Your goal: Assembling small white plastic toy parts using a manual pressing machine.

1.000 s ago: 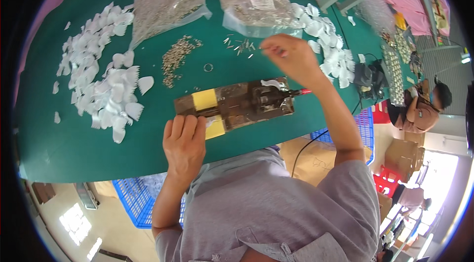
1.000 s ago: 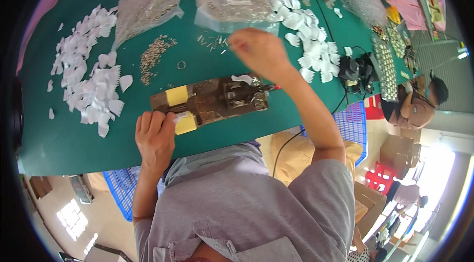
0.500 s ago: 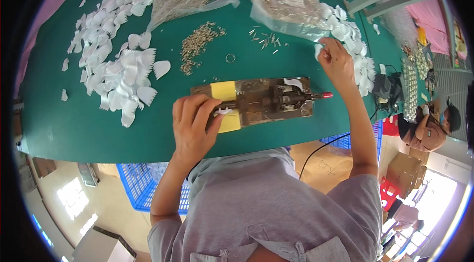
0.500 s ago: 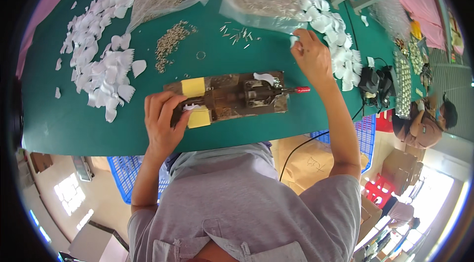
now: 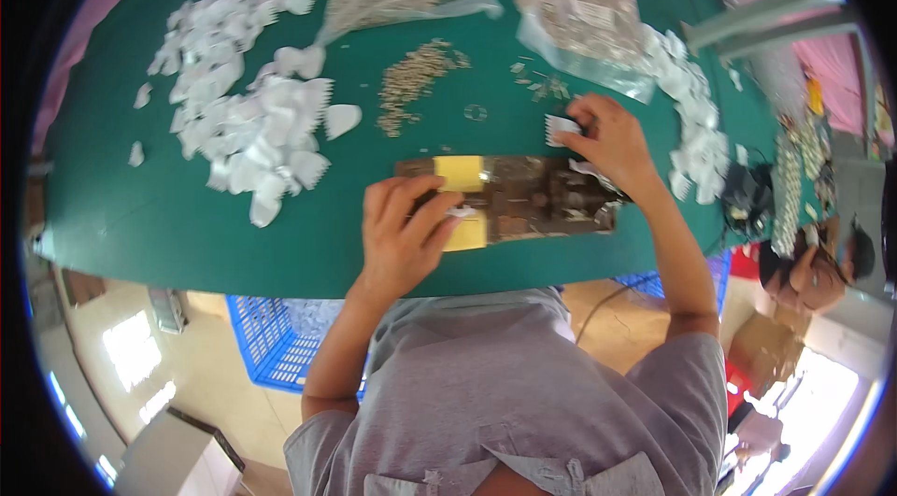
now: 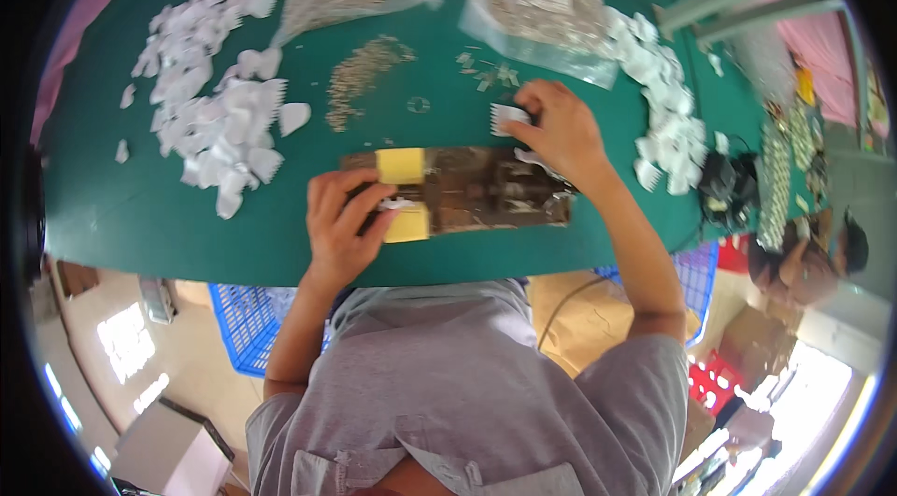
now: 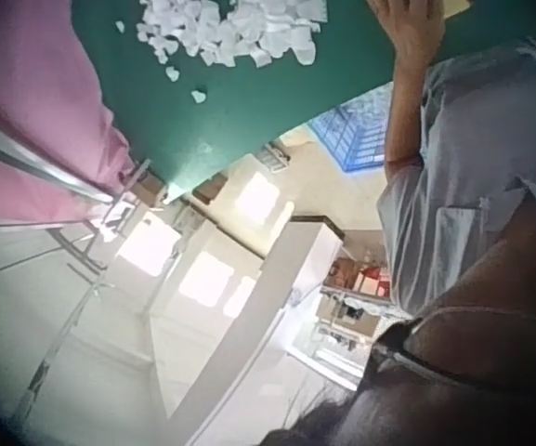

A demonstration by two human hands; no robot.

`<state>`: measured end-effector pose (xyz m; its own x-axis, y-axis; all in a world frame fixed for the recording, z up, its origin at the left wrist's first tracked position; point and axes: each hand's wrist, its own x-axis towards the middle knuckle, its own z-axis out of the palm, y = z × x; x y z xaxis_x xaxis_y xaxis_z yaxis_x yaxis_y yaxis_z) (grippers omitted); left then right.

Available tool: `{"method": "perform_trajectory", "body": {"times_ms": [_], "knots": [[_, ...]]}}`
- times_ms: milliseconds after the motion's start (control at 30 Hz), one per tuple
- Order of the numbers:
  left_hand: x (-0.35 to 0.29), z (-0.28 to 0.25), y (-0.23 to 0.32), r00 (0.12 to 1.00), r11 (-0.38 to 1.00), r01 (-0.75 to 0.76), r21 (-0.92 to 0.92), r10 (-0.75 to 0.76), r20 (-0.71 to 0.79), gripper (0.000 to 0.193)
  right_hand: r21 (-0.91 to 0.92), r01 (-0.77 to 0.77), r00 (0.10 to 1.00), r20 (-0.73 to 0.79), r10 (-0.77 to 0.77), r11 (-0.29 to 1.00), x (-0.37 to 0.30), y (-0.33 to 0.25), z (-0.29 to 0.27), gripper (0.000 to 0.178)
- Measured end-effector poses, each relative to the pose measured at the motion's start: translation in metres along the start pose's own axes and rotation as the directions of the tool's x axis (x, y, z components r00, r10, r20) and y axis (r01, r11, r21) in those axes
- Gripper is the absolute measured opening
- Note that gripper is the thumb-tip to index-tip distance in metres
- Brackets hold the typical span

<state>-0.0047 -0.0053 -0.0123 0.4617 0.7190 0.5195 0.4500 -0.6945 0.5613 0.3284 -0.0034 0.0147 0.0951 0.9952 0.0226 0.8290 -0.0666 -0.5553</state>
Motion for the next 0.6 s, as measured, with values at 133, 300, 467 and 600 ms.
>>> {"method": "perform_trajectory", "body": {"times_ms": [133,300,467,600], "knots": [[0.004,0.009,-0.002,0.999,0.998,-0.031,-0.051,0.031,-0.014,0.039,0.091,-0.219,0.968,0.148,0.204,0.971,-0.007,0.011,-0.008,0.028],[0.000,0.009,-0.005,0.999,0.998,-0.029,-0.047,0.031,0.023,0.044,0.248,0.109,0.994,-0.028,-0.106,0.962,-0.005,-0.050,0.003,0.011],[0.004,0.007,-0.007,0.997,0.988,0.068,-0.139,-0.071,-0.018,0.072,-0.120,0.566,0.808,0.279,-0.519,0.816,0.006,-0.108,0.022,0.022],[0.007,0.007,-0.010,0.997,0.984,0.078,-0.160,-0.079,-0.004,0.077,0.163,0.423,0.831,0.323,-0.453,0.891,0.015,-0.117,0.022,0.020]]}}
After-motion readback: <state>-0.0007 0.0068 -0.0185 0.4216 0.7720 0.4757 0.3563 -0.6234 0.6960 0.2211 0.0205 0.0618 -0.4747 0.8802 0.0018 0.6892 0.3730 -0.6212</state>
